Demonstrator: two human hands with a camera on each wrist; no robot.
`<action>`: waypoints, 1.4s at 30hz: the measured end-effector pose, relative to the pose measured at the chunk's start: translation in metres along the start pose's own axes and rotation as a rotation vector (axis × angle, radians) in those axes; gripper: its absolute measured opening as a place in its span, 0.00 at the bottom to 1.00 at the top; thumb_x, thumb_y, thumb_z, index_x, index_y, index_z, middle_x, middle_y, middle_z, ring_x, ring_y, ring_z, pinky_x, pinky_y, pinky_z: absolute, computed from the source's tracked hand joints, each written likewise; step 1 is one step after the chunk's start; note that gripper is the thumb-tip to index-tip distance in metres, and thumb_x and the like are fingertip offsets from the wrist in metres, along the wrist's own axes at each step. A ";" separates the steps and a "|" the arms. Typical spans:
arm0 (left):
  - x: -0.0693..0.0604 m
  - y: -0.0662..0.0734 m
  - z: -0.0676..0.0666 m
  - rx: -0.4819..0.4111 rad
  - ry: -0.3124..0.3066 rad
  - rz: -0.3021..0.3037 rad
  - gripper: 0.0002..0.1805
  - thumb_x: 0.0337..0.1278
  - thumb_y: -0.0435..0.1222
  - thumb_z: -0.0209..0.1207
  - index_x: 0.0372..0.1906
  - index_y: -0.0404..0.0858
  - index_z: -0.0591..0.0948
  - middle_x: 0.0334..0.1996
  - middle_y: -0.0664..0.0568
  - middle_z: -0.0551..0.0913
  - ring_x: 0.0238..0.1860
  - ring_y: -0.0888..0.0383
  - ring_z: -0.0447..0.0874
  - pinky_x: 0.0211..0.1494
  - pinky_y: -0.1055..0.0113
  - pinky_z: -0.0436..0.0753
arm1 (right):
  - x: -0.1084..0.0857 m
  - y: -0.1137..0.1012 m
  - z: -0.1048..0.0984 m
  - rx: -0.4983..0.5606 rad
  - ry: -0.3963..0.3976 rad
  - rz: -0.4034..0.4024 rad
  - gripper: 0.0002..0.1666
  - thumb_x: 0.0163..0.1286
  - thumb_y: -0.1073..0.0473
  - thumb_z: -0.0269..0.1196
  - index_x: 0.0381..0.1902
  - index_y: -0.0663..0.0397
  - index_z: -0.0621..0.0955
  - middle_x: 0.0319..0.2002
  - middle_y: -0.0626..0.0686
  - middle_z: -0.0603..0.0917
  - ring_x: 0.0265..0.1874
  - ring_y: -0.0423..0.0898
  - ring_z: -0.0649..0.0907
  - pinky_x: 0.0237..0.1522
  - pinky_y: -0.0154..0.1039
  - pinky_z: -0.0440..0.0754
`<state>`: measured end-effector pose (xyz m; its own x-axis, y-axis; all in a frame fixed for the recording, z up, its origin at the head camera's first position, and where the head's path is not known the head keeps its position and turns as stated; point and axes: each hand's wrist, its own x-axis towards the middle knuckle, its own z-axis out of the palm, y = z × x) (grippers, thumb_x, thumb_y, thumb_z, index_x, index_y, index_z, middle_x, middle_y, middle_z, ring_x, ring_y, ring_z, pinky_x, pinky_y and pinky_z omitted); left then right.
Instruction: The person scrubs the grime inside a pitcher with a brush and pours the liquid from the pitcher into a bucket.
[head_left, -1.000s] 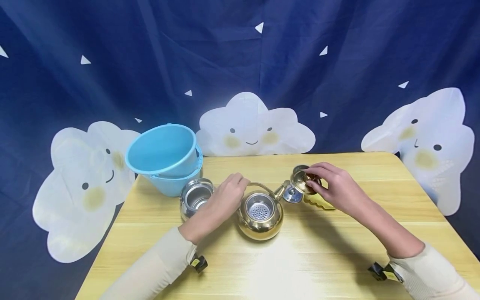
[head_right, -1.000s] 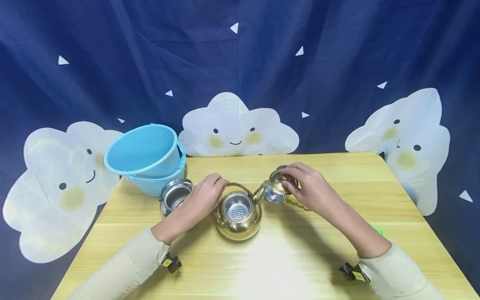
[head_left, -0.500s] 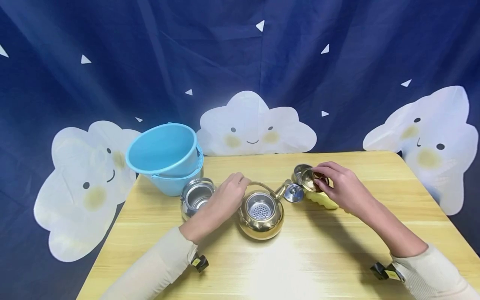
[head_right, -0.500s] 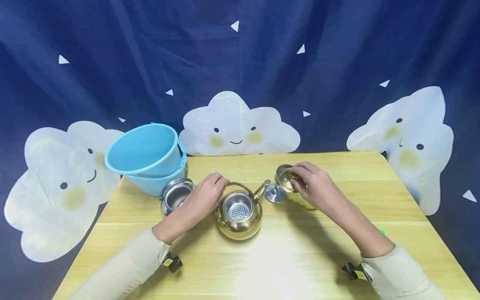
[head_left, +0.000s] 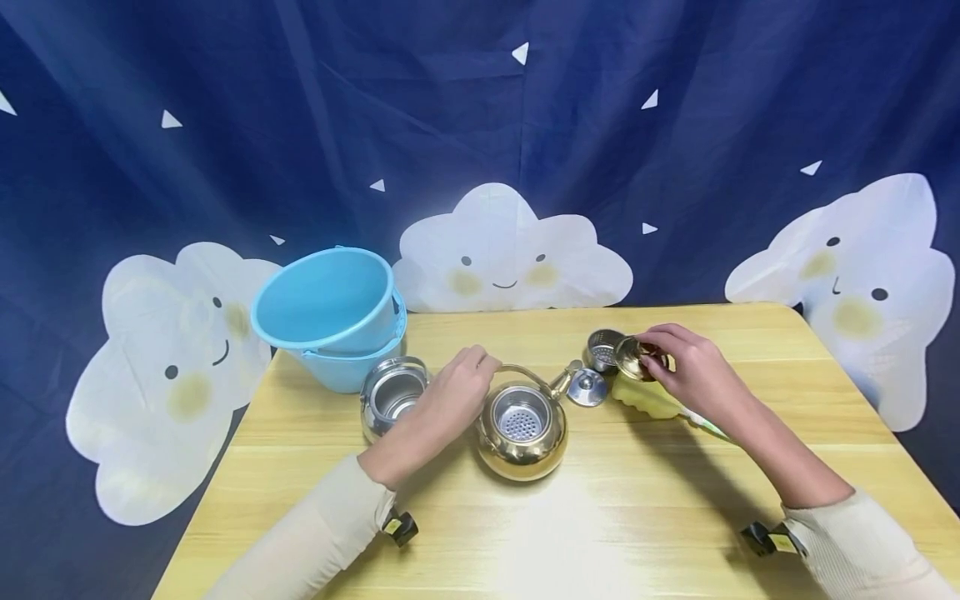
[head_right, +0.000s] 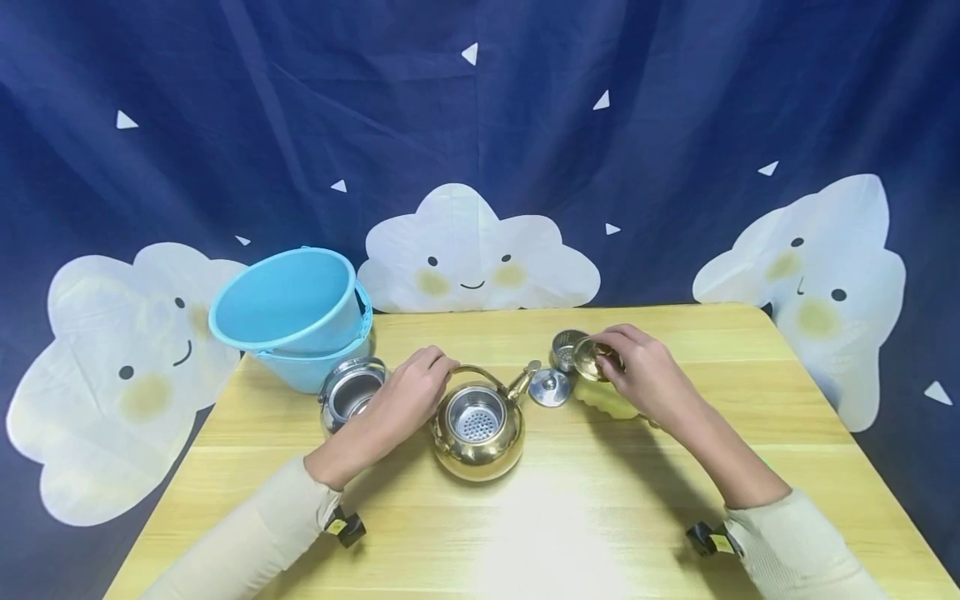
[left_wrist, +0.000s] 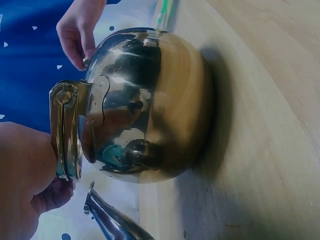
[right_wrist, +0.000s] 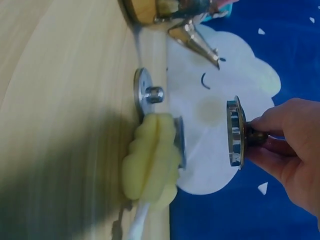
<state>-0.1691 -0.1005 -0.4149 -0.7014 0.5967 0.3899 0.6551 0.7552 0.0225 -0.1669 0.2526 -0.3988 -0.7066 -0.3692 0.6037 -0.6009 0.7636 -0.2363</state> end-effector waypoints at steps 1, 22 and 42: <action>0.000 0.000 0.000 -0.004 -0.002 -0.002 0.14 0.61 0.23 0.61 0.51 0.34 0.83 0.41 0.48 0.83 0.42 0.57 0.83 0.46 0.73 0.88 | -0.001 0.002 0.001 -0.003 -0.001 0.006 0.19 0.52 0.77 0.74 0.45 0.67 0.87 0.42 0.61 0.89 0.36 0.54 0.90 0.37 0.49 0.89; 0.001 0.001 0.000 0.007 -0.009 0.004 0.13 0.62 0.22 0.60 0.50 0.34 0.84 0.41 0.48 0.83 0.43 0.56 0.84 0.46 0.73 0.88 | -0.013 0.032 0.009 -0.010 -0.049 0.137 0.17 0.57 0.75 0.71 0.47 0.68 0.87 0.43 0.64 0.89 0.35 0.56 0.89 0.37 0.55 0.89; 0.001 0.001 0.000 0.008 0.003 0.006 0.12 0.64 0.22 0.58 0.49 0.34 0.84 0.39 0.49 0.82 0.41 0.57 0.82 0.44 0.73 0.87 | -0.021 0.050 0.016 -0.015 -0.067 0.191 0.16 0.59 0.74 0.70 0.46 0.69 0.86 0.42 0.66 0.88 0.36 0.59 0.89 0.38 0.57 0.88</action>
<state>-0.1691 -0.0994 -0.4141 -0.6969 0.6003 0.3925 0.6568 0.7539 0.0132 -0.1880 0.2902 -0.4353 -0.8306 -0.2509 0.4972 -0.4484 0.8307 -0.3299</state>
